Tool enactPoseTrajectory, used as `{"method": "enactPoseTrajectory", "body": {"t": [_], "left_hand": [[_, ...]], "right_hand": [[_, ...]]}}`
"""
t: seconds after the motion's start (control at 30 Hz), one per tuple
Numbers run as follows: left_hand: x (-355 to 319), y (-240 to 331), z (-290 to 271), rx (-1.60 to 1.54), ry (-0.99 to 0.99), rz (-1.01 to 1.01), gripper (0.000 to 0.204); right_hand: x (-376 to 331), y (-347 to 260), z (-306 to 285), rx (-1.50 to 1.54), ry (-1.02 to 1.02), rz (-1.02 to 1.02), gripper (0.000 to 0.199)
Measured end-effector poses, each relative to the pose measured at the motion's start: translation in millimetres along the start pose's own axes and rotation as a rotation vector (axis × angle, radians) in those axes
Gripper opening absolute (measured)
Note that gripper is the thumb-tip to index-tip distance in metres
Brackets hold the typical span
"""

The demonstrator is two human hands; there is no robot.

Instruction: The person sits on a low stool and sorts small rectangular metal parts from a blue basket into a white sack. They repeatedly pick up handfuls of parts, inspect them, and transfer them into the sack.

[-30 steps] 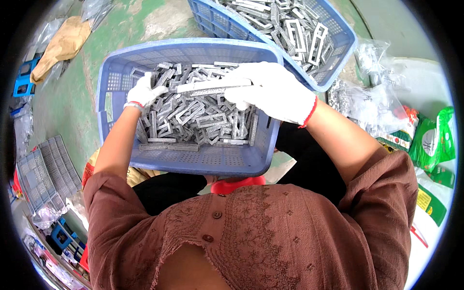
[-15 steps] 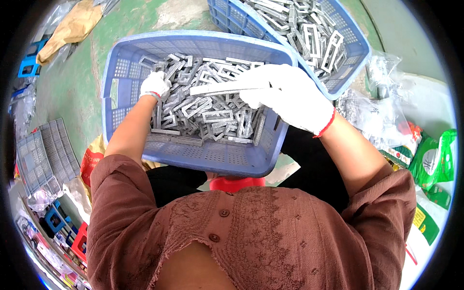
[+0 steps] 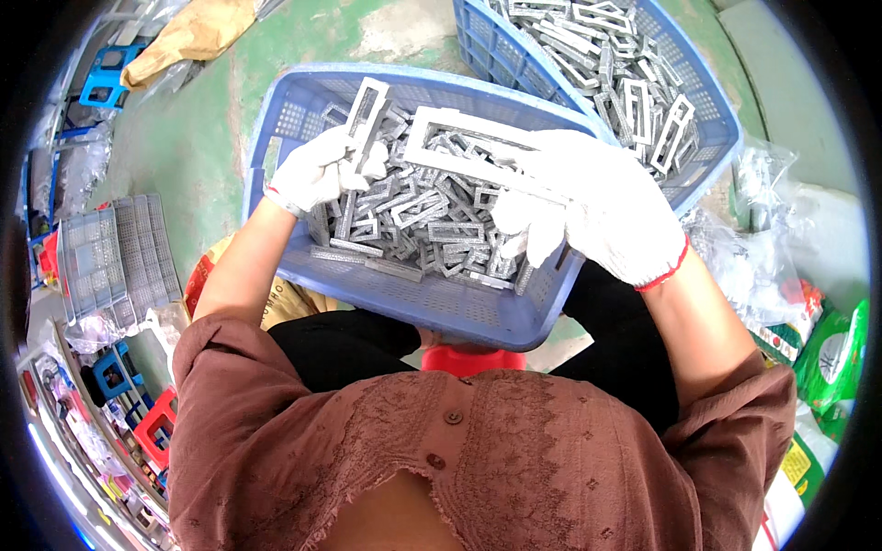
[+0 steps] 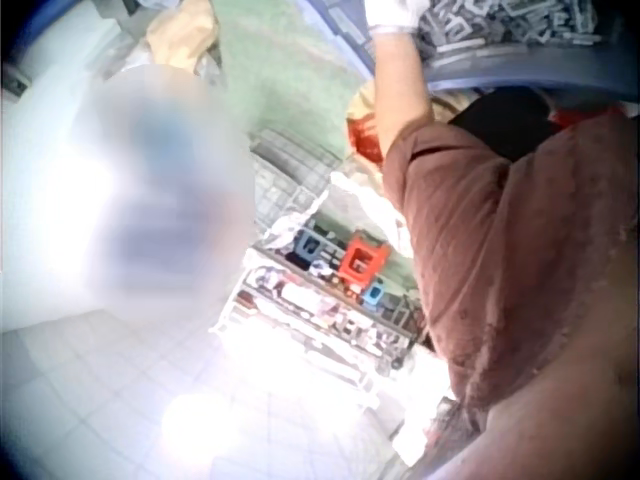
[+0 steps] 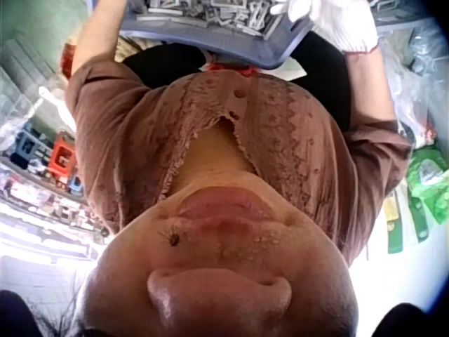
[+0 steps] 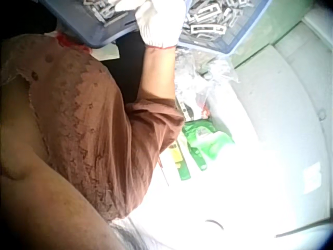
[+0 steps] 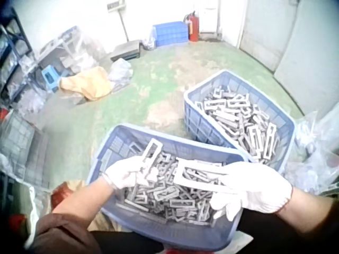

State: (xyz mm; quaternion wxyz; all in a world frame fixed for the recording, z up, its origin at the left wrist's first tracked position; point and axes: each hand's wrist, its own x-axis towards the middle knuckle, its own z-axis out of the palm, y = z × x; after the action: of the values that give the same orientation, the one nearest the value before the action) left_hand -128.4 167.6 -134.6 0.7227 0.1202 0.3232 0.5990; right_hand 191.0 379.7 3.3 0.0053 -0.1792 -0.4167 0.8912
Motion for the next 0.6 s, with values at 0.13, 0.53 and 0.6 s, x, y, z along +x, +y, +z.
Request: {"method": "enactPoseTrajectory", "body": {"t": [0.13, 0.53, 0.6], "left_hand": [[-5, 6, 40, -0.088, -0.065, 0.016, 0.055], [-29, 17, 153, -0.117, -0.128, 0.121, 0.060], [-33, 13, 171, -0.095, -0.155, 0.172, 0.058]], "right_hand": [[-4, -6, 10, 0.025, -0.005, -0.008, 0.047], [-20, -45, 20, -0.260, 0.022, -0.274, 0.042], [-24, -48, 22, -0.276, 0.021, -0.321, 0.041]]}}
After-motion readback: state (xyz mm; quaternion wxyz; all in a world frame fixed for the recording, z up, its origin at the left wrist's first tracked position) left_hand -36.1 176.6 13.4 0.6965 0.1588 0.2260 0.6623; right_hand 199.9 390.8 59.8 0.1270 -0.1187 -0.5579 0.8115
